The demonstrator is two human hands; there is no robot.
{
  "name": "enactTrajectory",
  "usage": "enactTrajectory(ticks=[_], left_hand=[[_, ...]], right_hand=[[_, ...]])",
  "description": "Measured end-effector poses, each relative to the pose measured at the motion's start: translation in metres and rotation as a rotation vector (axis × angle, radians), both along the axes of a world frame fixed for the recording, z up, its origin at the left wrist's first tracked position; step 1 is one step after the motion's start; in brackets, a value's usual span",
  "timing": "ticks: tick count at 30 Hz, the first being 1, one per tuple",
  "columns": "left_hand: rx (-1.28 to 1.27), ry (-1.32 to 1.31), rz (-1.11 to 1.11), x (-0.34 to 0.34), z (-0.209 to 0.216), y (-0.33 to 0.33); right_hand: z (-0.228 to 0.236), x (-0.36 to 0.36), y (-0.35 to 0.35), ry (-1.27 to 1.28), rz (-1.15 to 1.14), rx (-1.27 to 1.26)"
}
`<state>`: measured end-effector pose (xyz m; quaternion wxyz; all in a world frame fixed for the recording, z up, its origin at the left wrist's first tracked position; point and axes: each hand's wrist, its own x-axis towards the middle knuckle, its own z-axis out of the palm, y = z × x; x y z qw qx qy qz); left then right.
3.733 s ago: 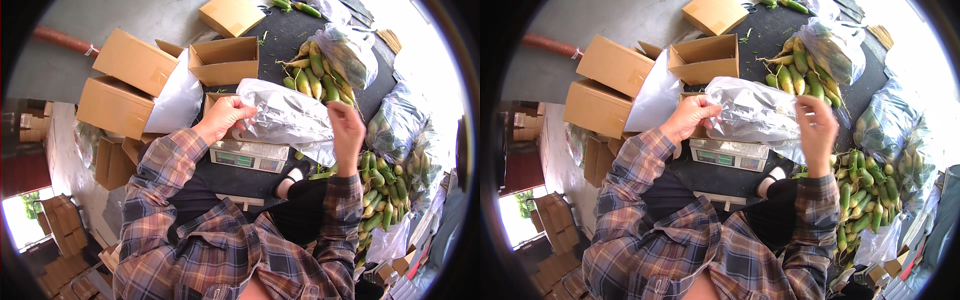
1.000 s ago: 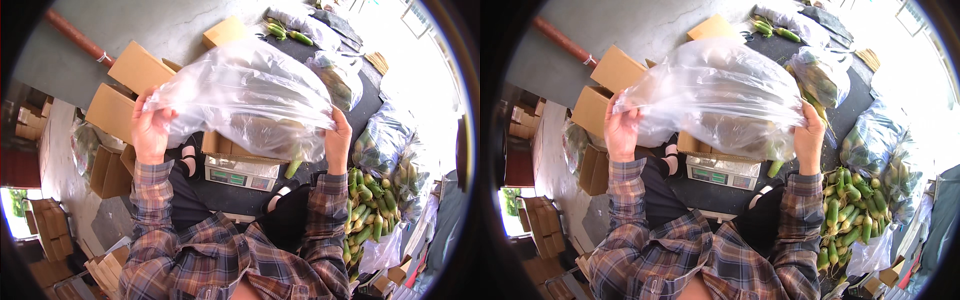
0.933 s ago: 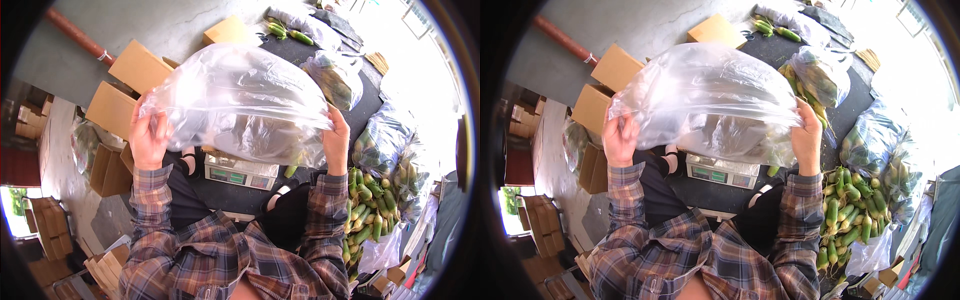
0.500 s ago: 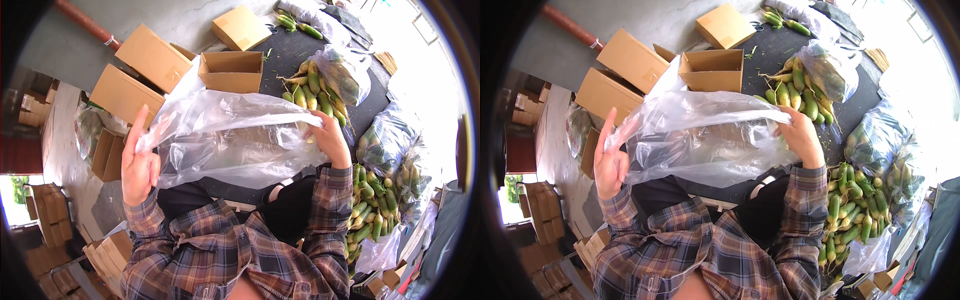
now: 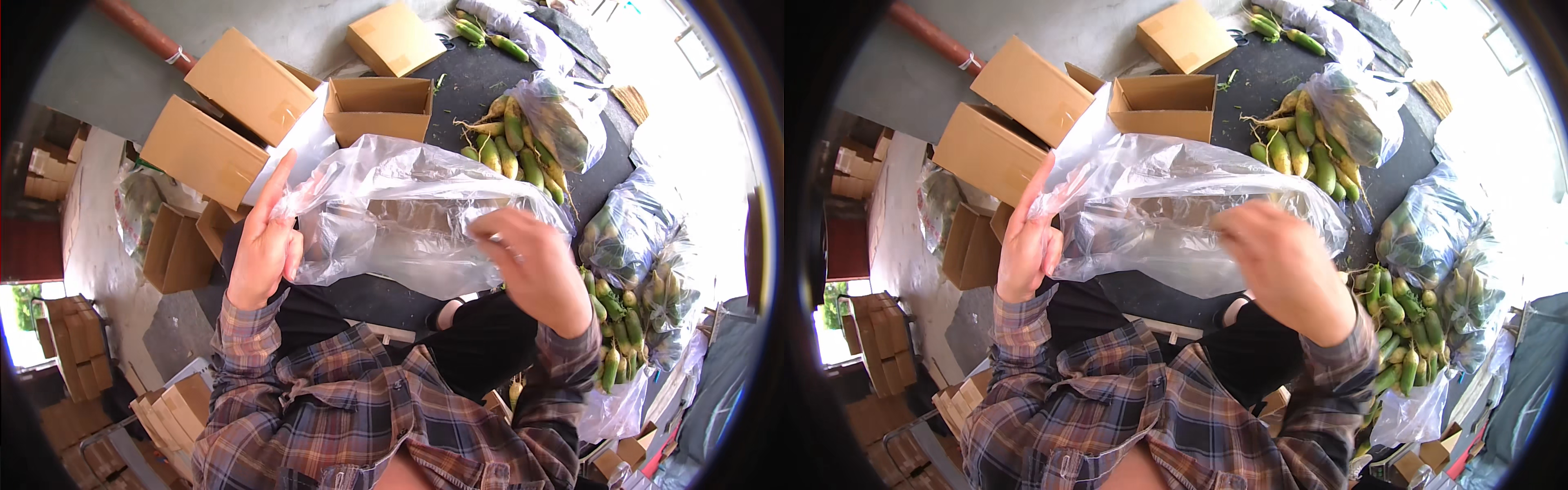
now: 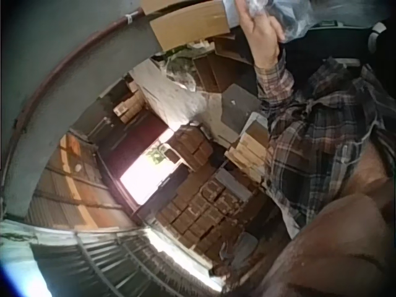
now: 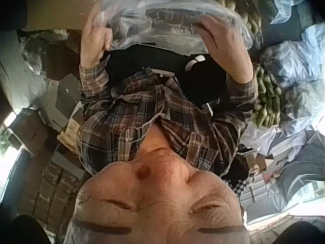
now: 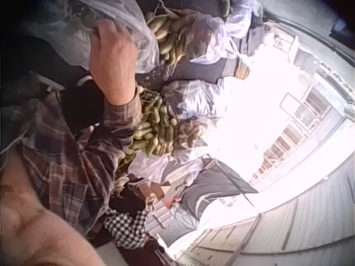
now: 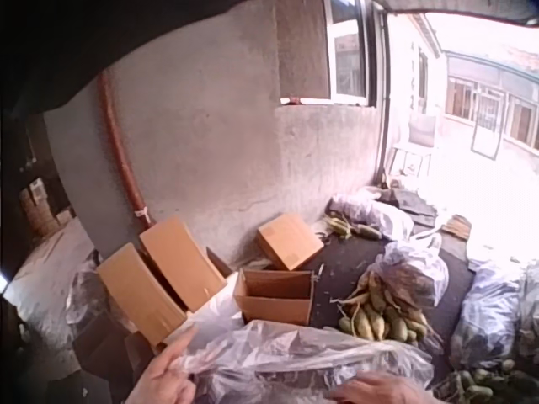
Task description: Packing radishes into cardboard boxes with plastic liners and weighing them on a scale.
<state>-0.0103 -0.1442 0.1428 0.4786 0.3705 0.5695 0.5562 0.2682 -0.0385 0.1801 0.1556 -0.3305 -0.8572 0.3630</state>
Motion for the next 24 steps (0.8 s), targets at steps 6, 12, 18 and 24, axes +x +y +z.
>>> enactTrajectory(ticks=[6, 12, 18, 24], left_hand=[[0.056, -0.051, -0.047, -0.004, -0.002, 0.007], [-0.124, 0.002, -0.043, -0.037, -0.019, 0.038], [-0.178, 0.331, 0.015, -0.07, -0.075, 0.086], [-0.344, 0.401, -0.008, -0.08, -0.131, 0.108]], right_hand=[[-0.133, -0.068, 0.067, -0.562, 0.448, 0.081], [-0.215, -0.104, 0.089, -0.636, 0.333, -0.113], [-0.29, -0.118, 0.096, -0.577, 0.285, 0.108], [-0.301, -0.135, 0.109, -0.72, 0.363, -0.162]])
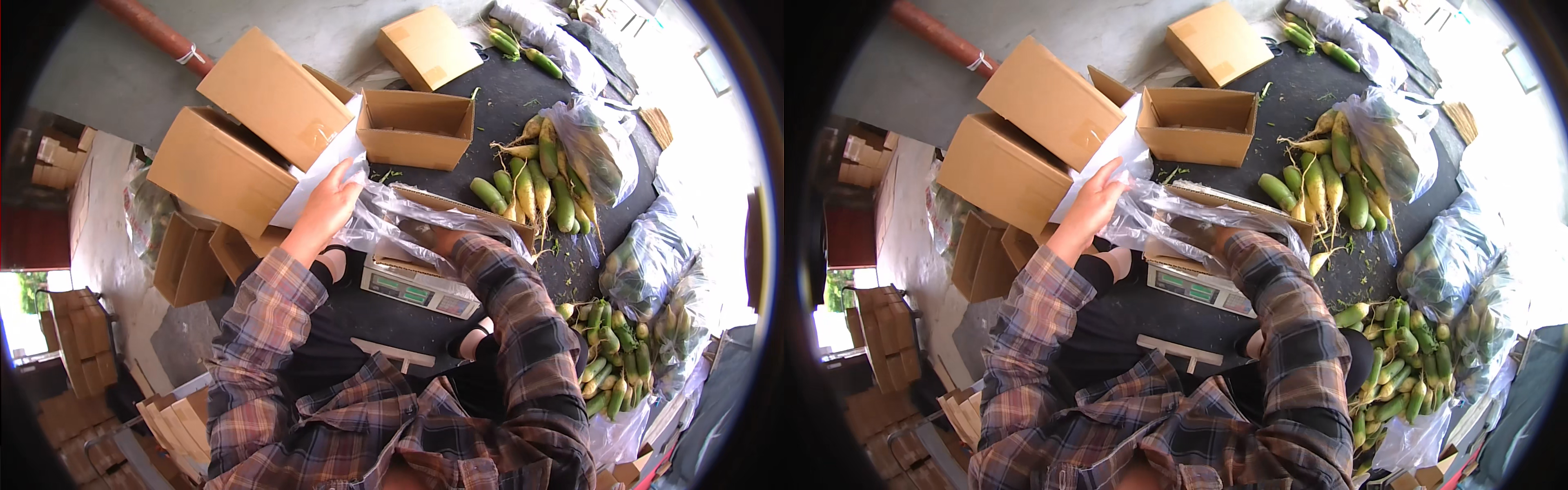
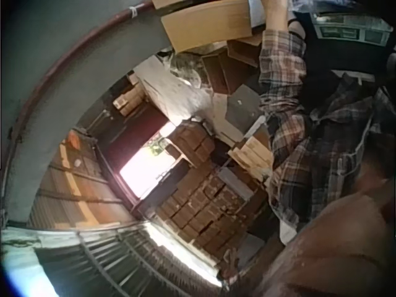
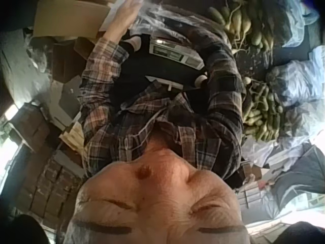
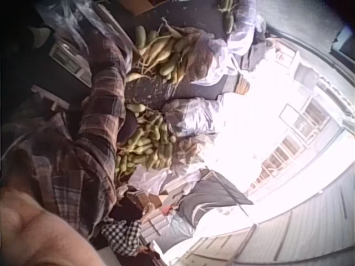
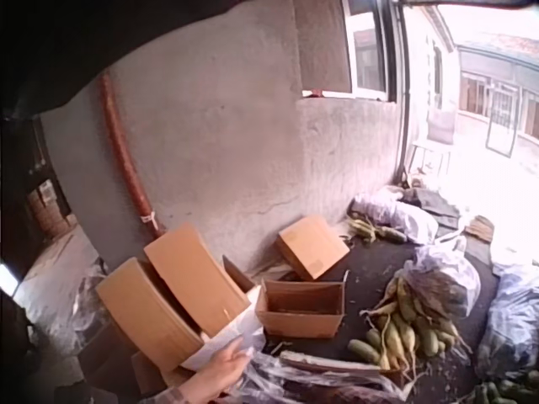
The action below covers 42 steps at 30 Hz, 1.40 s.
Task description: Packing radishes into cardboard boxes with plastic liners and weighing them on a scale.
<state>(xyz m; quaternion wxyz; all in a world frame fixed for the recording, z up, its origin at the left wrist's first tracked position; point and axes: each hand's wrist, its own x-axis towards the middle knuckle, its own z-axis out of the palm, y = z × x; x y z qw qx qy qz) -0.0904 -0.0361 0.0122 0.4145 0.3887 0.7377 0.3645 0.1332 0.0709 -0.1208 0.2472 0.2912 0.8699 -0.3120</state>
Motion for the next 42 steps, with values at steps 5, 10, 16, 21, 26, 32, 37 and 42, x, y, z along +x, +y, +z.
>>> enactTrajectory(ticks=[5, 10, 16, 21, 26, 32, 37, 42], left_hand=[[-0.028, -0.045, 0.087, -0.001, 0.01, 0.002], [0.041, -0.002, 0.048, 0.006, -0.002, 0.004], [0.132, 0.089, 0.069, 0.001, -0.026, 0.003], [0.046, 0.031, 0.184, -0.002, -0.031, 0.013], [-0.226, 0.078, 0.185, -0.011, -0.138, -0.004], [0.031, -0.189, 0.264, 0.025, -0.244, -0.057], [0.169, 0.049, 0.524, 0.039, -0.154, -0.029], [0.426, 0.134, 0.202, 0.04, -0.061, -0.015]], right_hand=[[0.059, -0.009, -0.015, 0.088, 0.01, -0.141], [0.137, -0.017, -0.036, 0.662, -0.133, 0.258], [0.107, -0.033, -0.002, 0.717, -0.121, 0.5], [0.1, -0.036, 0.025, 0.724, -0.592, 0.094], [0.07, -0.033, 0.041, 0.44, -0.613, 0.334], [0.088, -0.035, 0.026, 0.659, -0.549, 0.486], [0.12, -0.011, -0.023, 0.74, -0.443, 0.025], [0.109, 0.001, -0.056, 0.617, -0.298, -0.046]])
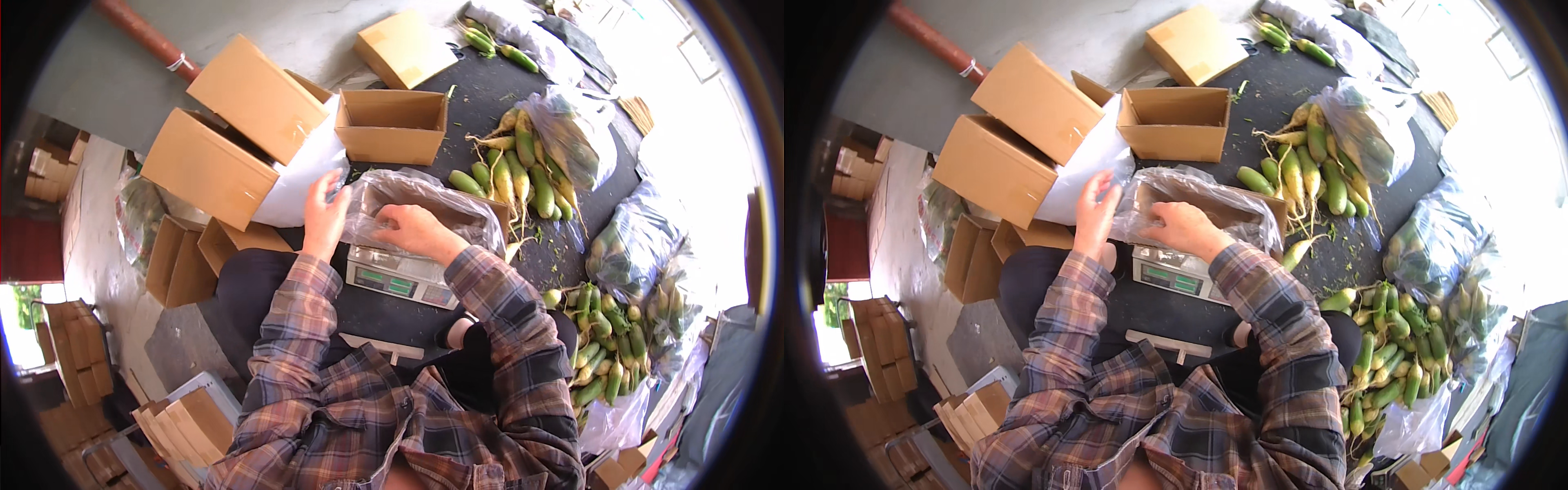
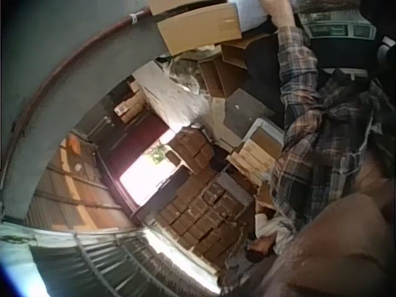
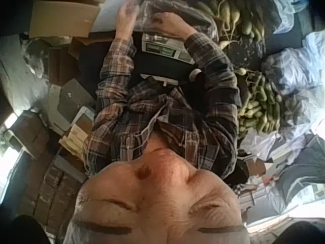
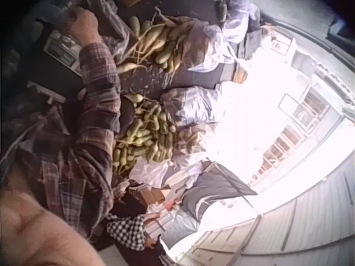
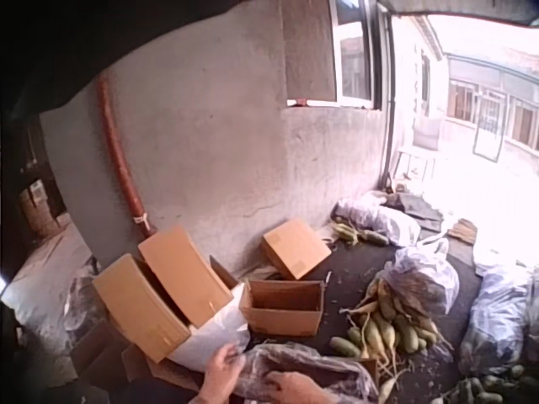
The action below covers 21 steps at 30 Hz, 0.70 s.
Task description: Packing radishes into cardboard boxes with plastic liners and weighing them on a scale.
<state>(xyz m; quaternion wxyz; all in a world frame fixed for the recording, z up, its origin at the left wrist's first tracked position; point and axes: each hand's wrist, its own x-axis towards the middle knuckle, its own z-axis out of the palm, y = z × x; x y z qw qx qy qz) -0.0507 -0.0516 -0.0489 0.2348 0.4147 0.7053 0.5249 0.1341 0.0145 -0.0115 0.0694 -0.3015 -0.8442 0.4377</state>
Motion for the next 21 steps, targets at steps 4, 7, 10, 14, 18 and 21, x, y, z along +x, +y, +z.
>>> enactTrajectory(ticks=[4, 7, 10, 14, 18, 21], left_hand=[[-0.121, -0.313, -0.189, 0.01, -0.019, 0.005], [-0.157, -0.149, -0.233, 0.008, -0.025, 0.003], [-0.189, -0.154, -0.244, 0.015, -0.023, 0.012], [-0.164, -0.241, -0.217, 0.024, -0.013, 0.007], [-0.129, -0.054, -0.191, 0.025, -0.022, 0.003], [-0.08, -0.044, -0.202, 0.023, -0.023, 0.001]], right_hand=[[0.012, 0.01, -0.026, 0.02, 0.001, 0.16], [0.039, 0.043, -0.057, -0.105, 0.068, 0.289], [0.046, 0.098, -0.081, -0.303, 0.218, 0.262], [0.067, 0.132, -0.085, -0.511, 0.171, 0.077], [0.048, 0.137, -0.064, -0.175, -0.354, 0.326], [0.037, 0.13, -0.028, -0.228, -0.563, 0.564]])
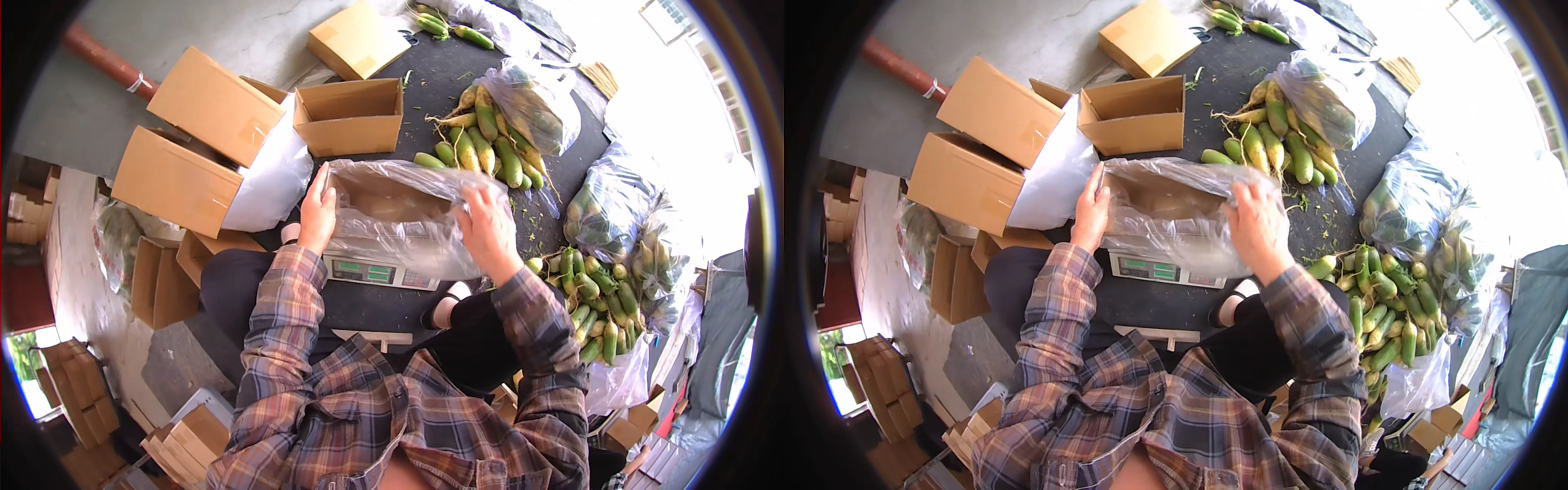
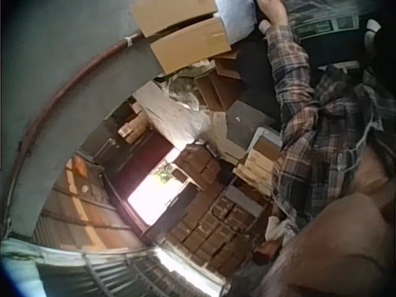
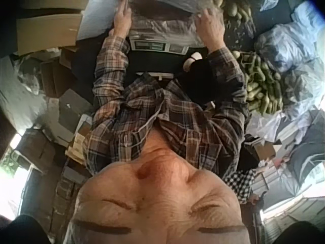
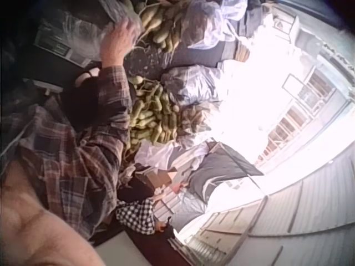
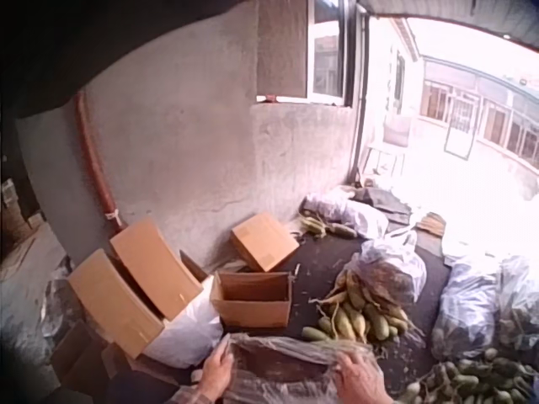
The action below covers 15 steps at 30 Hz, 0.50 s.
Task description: Packing radishes into cardboard boxes with plastic liners and weighing them on a scale.
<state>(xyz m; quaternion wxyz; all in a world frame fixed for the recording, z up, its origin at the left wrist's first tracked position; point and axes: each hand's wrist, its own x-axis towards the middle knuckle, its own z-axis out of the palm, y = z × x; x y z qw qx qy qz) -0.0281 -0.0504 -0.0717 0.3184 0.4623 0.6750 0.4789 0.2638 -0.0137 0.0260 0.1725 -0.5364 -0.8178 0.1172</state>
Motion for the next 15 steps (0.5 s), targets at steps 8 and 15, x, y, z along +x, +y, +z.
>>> enactTrajectory(ticks=[8, 15], left_hand=[[-0.026, -0.484, 0.022, 0.01, 0.003, 0.001], [-0.021, -1.046, 0.061, -0.016, -0.035, -0.002]], right_hand=[[-0.087, 0.029, 0.06, 0.701, -0.249, -0.773], [-0.063, 0.041, 0.004, 0.508, -0.144, -0.681]])
